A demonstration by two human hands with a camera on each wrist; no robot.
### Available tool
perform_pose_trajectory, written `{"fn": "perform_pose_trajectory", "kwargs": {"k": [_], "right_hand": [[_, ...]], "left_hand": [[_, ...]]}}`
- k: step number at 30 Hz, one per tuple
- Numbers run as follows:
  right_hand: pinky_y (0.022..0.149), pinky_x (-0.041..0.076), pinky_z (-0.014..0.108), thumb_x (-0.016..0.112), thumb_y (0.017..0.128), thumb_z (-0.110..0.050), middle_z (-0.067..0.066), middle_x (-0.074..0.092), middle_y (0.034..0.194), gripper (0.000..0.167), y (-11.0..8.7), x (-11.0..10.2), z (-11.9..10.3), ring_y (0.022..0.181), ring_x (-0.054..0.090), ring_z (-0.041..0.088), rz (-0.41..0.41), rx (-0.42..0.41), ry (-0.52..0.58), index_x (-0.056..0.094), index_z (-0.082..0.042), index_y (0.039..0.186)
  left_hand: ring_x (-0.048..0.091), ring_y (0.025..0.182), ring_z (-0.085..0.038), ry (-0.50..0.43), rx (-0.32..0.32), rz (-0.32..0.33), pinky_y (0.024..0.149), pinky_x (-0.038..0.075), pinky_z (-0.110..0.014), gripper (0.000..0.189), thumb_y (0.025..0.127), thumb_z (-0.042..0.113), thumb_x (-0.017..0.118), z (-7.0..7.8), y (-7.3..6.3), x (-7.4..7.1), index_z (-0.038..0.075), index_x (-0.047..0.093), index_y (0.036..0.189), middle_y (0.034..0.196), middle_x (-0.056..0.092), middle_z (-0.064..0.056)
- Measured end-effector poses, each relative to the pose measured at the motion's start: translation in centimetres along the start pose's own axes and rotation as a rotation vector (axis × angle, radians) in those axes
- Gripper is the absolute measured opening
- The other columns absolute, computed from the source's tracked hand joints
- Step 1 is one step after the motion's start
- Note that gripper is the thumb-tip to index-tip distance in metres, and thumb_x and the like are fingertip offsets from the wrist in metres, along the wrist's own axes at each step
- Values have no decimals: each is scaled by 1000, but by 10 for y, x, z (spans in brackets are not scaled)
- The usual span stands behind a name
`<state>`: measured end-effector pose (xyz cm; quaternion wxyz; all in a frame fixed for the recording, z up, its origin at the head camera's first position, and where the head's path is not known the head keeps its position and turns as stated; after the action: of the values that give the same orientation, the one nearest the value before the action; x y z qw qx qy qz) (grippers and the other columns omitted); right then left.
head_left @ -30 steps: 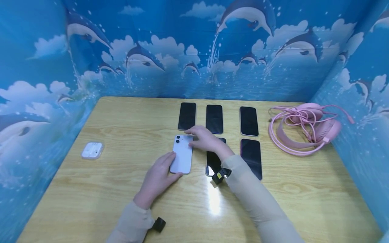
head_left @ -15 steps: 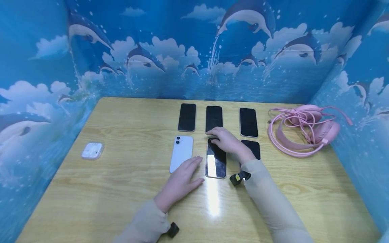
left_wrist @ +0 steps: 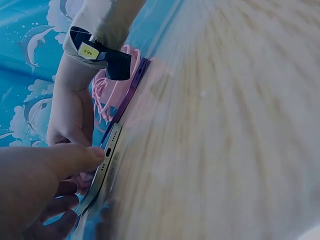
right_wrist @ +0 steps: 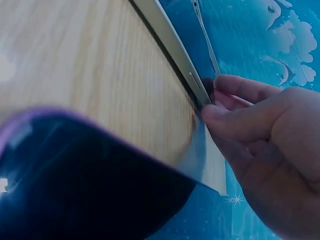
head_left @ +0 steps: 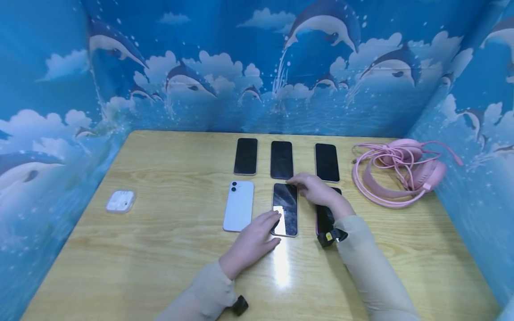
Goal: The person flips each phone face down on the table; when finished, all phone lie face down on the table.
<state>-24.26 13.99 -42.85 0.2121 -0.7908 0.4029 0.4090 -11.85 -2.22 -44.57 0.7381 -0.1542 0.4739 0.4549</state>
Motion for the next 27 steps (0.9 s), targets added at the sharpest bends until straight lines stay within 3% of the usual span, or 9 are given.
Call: {"fn": "perform_pose_trajectory", "kwargs": {"k": [5,12,22,27], "right_hand": [[99,45,46,63,83,12,17,57,129,47,-2,1,5,119,52,33,-36,25,9,61,-4,127],[92,51,41,74,79,3,14,57,131,52,-3,1,12,111,59,30,-52,93,68,61,-7,128],[89,52,42,78,78,-7,8,65,115,46,-8,-5,14,103,61,25,-35,110,122,66,-12,122],[88,53,42,78,78,-7,7,67,105,42,-7,-14,9,98,63,24,13,45,137,67,-8,119]], "left_hand": [[44,129,-25,36,13,-1,108,37,-36,60,85,25,72,0,1,4,3,50,136,139,49,-12],[46,127,-23,59,22,7,107,38,-33,53,85,22,72,2,4,4,3,55,132,136,52,-10],[49,126,-20,3,-31,-40,105,41,-33,50,86,23,72,-3,7,3,7,58,131,135,55,-7],[48,127,-20,-69,-67,-61,106,39,-34,52,86,24,72,-5,7,1,8,56,133,137,53,-6]]}}
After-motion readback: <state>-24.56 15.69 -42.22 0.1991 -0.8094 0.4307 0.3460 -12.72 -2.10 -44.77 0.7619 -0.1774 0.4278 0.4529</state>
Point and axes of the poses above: each hand's wrist, its own y-axis towards the middle knuckle, its own x-axis out of the palm, z = x × y, the point moved 6 cm from there along y, towards the middle knuckle
